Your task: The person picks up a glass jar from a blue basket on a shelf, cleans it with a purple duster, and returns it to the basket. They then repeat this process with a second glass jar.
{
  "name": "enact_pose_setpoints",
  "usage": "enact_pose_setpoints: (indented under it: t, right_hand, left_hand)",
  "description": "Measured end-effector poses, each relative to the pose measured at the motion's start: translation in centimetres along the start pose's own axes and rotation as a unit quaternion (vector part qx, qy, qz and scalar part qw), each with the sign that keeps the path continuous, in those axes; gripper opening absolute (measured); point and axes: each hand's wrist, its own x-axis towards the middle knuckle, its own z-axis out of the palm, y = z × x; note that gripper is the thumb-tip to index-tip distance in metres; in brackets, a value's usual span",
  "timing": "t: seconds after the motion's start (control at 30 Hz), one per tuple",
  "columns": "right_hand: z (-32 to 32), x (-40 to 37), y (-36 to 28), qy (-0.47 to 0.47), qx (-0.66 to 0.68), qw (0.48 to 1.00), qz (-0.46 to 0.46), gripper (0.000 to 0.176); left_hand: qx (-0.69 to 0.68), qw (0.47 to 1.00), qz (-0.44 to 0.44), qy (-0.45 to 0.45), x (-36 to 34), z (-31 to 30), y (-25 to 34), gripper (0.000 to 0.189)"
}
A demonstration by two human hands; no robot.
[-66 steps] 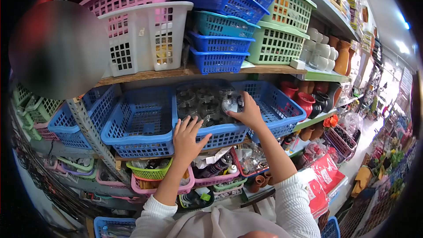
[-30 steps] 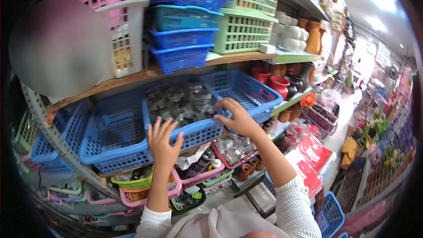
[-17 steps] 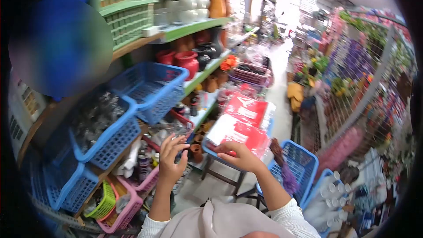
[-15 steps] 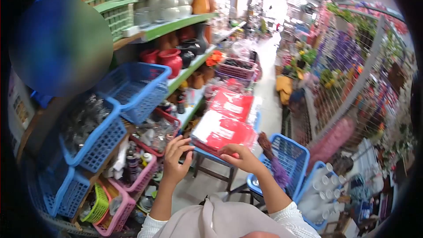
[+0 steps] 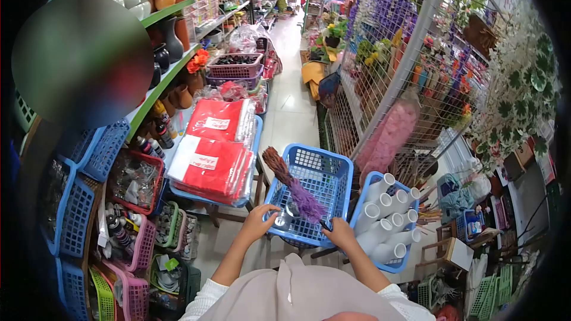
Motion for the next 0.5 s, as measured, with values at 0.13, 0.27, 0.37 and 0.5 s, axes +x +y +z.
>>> enact_pose_setpoints:
  t: [0.13,0.27,0.37,0.5]
  right_hand:
    - [3.0,0.4,2.3,-0.035,-0.033,0.998,-0.028,0.046]
    - [4.7,1.4,2.4,-0.02,0.018,0.999,-0.045,0.028]
    - [4.3,1.4,2.8,0.046,0.156,0.987,-0.009,0.026]
    - [1.1,-1.4,3.2,0.066,0.228,0.971,0.022,0.023]
  left_hand:
    - [0.013,0.999,-0.033,-0.009,-0.1,4.0,-3.2,0.021]
    - [0.084,0.995,-0.044,-0.019,-0.1,7.2,-6.5,0.029]
    - [0.128,0.989,-0.062,-0.028,0.3,9.1,-7.8,0.044]
    - [0.238,0.951,-0.188,-0.063,0.5,11.7,-9.8,0.069]
